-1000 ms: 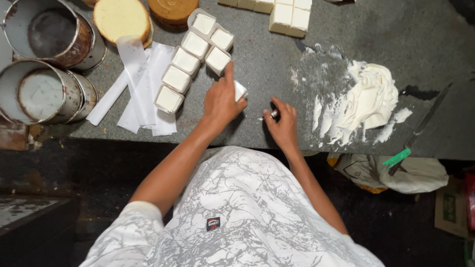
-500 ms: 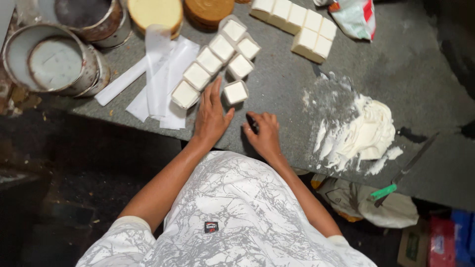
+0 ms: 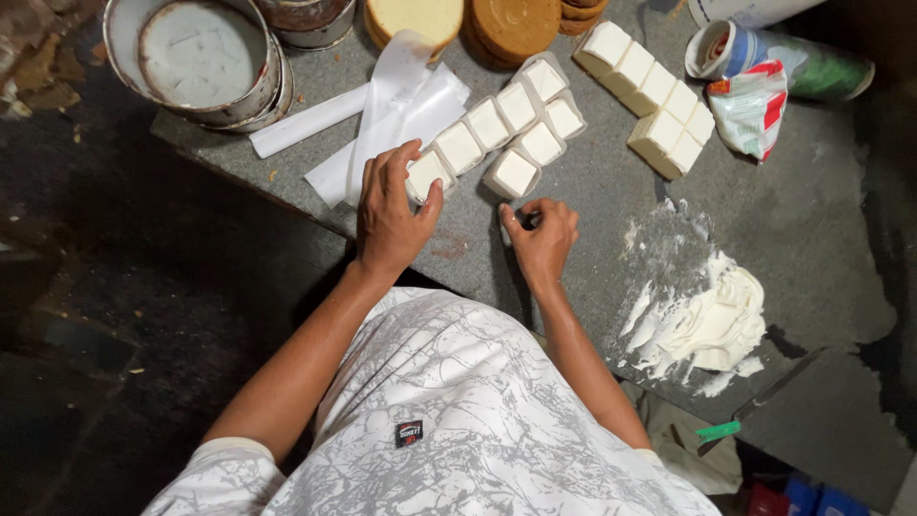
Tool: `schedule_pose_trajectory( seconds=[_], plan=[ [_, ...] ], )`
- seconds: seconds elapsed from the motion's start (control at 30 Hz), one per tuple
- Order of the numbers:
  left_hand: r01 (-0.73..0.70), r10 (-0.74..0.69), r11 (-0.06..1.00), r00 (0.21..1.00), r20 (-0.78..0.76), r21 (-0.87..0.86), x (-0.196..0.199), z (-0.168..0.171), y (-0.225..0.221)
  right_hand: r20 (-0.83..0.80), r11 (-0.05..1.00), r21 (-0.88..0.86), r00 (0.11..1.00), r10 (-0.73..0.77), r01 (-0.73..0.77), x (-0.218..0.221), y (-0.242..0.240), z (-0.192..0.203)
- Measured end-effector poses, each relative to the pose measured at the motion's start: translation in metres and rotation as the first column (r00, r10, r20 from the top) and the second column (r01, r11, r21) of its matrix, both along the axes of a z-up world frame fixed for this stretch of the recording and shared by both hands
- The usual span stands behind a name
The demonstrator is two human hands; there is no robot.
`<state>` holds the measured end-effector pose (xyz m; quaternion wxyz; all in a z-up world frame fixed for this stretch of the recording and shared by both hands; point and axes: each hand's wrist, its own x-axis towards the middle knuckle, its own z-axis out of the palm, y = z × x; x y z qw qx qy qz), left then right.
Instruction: The person wraps individual cake slices in paper by hand, taking slices from a grid and placing them on paper strips to be folded.
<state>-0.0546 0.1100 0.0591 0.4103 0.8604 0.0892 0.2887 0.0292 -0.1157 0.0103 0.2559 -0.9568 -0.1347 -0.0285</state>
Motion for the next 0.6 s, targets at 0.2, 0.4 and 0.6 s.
schedule_pose_trajectory(
  seconds=[0.2,0.4,0.6],
  plan=[
    [-0.047,0.047,0.998,0.999,-0.004,0.032,0.005,-0.003,0.014,0.086,0.988,-0.032,0.985,-0.149,0.152,0.004,0.031,-0.022],
    [-0.238,0.234,0.971,0.955,-0.184,-0.001,0.051,-0.034,0.058,0.024,0.986,0.015,0.986,-0.164,0.163,-0.009,0.041,-0.011],
    [-0.289,0.194,0.952,0.826,-0.529,-0.101,0.086,-0.053,0.092,-0.025,0.976,0.112,0.983,-0.183,0.185,-0.039,0.001,0.004]
  ],
)
